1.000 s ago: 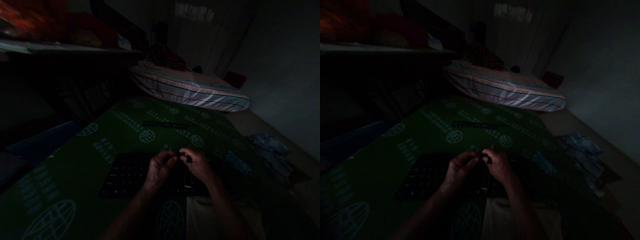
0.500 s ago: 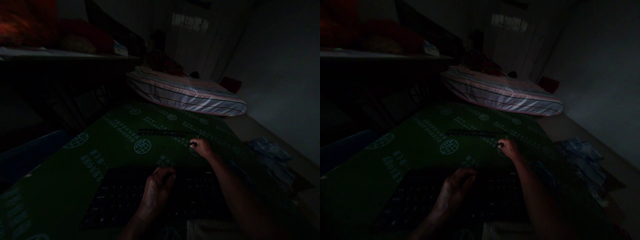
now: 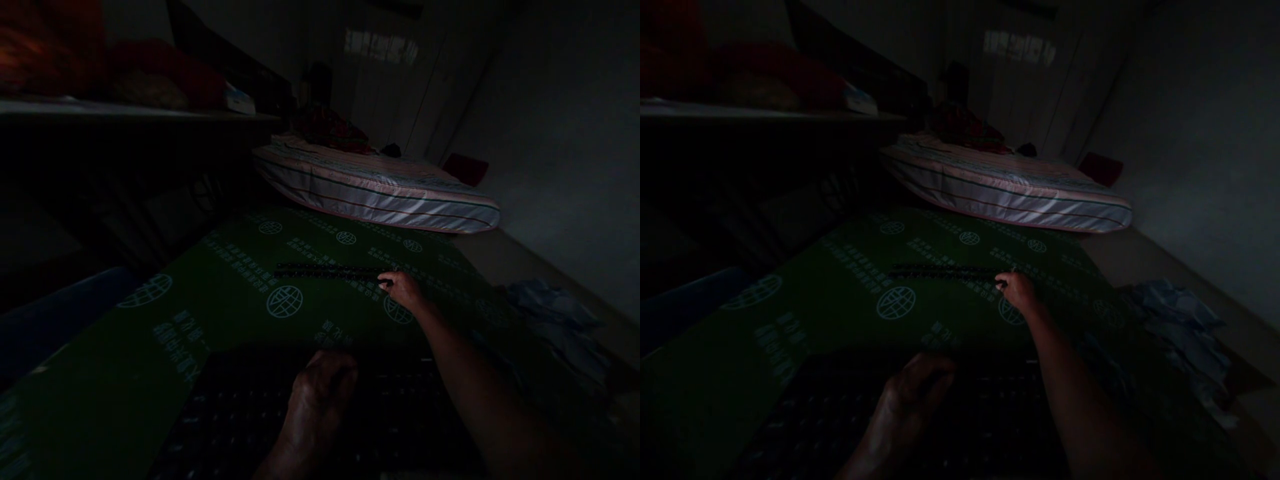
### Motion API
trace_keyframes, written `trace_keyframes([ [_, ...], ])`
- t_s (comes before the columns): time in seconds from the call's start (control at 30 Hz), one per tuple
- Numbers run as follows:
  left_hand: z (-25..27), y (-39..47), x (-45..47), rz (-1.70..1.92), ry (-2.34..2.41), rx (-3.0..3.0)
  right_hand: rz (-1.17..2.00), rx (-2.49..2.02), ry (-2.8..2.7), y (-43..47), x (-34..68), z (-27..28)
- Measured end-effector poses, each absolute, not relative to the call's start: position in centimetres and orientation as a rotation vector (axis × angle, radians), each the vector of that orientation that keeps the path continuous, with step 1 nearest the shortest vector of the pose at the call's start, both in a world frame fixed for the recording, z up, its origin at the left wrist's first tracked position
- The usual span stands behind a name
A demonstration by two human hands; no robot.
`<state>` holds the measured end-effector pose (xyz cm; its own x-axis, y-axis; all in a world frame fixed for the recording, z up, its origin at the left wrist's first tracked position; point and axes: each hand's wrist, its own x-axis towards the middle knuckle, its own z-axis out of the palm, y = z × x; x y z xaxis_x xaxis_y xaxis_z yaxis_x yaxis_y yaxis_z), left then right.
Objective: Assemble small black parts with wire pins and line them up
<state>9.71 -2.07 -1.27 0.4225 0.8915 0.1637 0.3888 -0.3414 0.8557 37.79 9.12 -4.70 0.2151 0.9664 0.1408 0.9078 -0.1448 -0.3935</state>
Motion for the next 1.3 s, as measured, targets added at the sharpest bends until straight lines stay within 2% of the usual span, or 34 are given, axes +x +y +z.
trace_keyframes([
  [1.3, -1.1, -2.1, 9.8, 0.796, 1.089, 1.976, 0.245, -2.067, -1.727, 10.6, 38.4, -5.4],
])
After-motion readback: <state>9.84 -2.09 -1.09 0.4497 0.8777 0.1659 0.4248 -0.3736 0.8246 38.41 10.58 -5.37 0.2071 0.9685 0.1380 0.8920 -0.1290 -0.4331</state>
